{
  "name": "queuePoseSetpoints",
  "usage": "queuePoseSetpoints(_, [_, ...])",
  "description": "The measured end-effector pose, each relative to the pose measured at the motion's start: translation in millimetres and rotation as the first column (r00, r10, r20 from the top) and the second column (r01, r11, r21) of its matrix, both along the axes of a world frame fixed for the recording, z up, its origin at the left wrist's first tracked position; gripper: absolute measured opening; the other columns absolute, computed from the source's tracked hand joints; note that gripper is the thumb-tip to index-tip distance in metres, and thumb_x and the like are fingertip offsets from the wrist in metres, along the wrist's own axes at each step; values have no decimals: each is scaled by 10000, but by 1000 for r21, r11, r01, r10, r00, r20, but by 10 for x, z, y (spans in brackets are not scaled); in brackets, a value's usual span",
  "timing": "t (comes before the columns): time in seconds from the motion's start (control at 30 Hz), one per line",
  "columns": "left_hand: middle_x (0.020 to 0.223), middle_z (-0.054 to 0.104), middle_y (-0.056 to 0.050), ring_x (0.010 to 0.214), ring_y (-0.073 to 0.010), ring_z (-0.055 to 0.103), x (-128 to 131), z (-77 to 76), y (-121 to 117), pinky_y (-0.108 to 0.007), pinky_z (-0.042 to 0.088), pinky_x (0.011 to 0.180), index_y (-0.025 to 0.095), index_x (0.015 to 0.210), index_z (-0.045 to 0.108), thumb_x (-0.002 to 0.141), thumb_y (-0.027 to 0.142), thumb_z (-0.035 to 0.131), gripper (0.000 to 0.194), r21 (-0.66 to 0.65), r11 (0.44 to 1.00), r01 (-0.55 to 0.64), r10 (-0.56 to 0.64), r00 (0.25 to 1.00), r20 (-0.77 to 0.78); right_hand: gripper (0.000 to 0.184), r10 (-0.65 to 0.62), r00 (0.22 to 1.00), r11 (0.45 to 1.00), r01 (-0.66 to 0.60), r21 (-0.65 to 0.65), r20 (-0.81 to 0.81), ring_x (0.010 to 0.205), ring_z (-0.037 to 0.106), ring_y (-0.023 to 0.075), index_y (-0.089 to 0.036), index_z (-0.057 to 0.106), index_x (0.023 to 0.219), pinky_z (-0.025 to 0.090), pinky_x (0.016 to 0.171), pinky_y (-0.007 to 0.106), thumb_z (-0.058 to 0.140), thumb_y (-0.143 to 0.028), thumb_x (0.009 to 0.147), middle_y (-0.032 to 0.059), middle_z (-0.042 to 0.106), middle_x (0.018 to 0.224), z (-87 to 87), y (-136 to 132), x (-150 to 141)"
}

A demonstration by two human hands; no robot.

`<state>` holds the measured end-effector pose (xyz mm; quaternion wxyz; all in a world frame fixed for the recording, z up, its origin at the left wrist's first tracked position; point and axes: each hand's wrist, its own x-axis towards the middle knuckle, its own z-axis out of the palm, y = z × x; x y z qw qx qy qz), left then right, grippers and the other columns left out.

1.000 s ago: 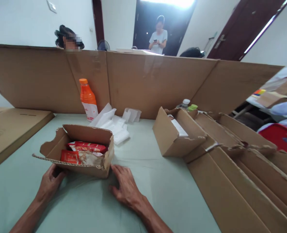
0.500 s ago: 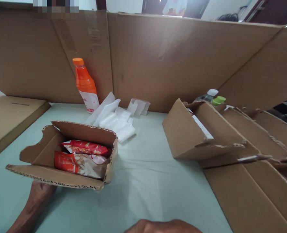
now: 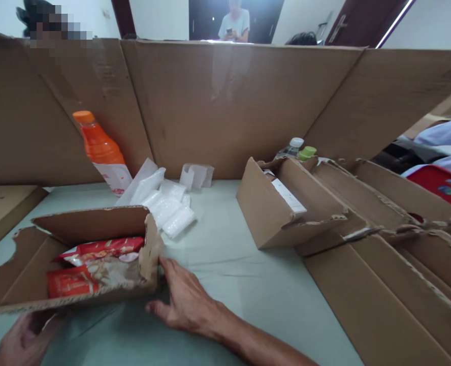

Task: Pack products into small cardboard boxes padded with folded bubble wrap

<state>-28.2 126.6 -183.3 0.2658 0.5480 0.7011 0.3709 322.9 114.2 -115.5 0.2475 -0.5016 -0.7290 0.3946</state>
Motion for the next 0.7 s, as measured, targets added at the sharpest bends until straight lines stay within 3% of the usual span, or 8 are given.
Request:
queuePoseSetpoints(0.17, [868,748,-45,848,-284,713,355,182,350,-375,585,740,218,958,608,619,532,706,472,2,1000,3,-3,983,183,850,-70,994,997,71,14,-79,1191,598,304,-134,318,1545,505,990,428,689,-305,800,187,531,1446,-32,333,26])
queuePoseSetpoints(0.23, [854,736,-43,832,-278,704,386,139,380,-375,574,731,221,959,608,653,546,689,453,-6,999,-49,50,989,138,848,-40,993,999,43,27,-111,1142,631,278,-157,326,1548,522,969,410,686,-286,791,167,535,1453,-71,369,93])
queuePoseSetpoints(0.3, [856,729,-47,845,-281,694,338,59,362,-375,564,720,225,949,617,687,557,666,426,-21,996,-92,94,992,79,698,-54,990,995,65,80,-128,1131,644,267,-178,475,1461,521,978,414,675,-285,801,137,581,1414,-98,404,204])
queuePoseSetpoints(0.4, [893,736,-64,854,-284,685,211,-49,316,-362,556,688,213,967,636,677,555,683,450,-67,996,-62,67,995,69,395,-263,955,939,287,193,-139,1202,611,265,-196,662,1234,478,1038,436,617,-269,849,102,657,1306,-104,573,457])
queuePoseSetpoints(0.47, [923,744,-68,842,-274,683,153,-98,298,-345,549,663,208,1000,641,673,555,692,480,-84,995,-59,66,994,89,415,-436,891,857,454,243,-125,1241,577,279,-191,648,1252,440,1072,466,620,-276,847,114,648,1313,-116,786,628])
queuePoseSetpoints(0.53, [937,747,-65,832,-263,683,129,-137,295,-333,542,657,206,1018,644,678,564,692,496,-98,991,-93,103,990,98,530,-530,842,805,536,255,-98,1233,568,308,-179,615,1305,425,1069,496,685,-287,791,134,638,1321,-158,1023,737])
queuePoseSetpoints(0.6, [928,747,-62,829,-257,683,120,-173,305,-326,537,663,197,1006,649,663,569,702,509,-93,989,-119,129,985,112,532,-543,835,802,548,238,-91,1134,615,306,-183,653,1246,460,1014,479,731,-269,727,121,691,1213,-224,1212,776])
queuePoseSetpoints(0.7, [884,744,-61,797,-247,671,93,-221,325,-319,530,651,179,958,660,615,558,738,517,-68,987,-147,153,982,109,356,-519,843,810,538,234,-140,949,666,241,-200,714,1083,515,893,381,695,-256,732,61,738,1003,-300,1316,823])
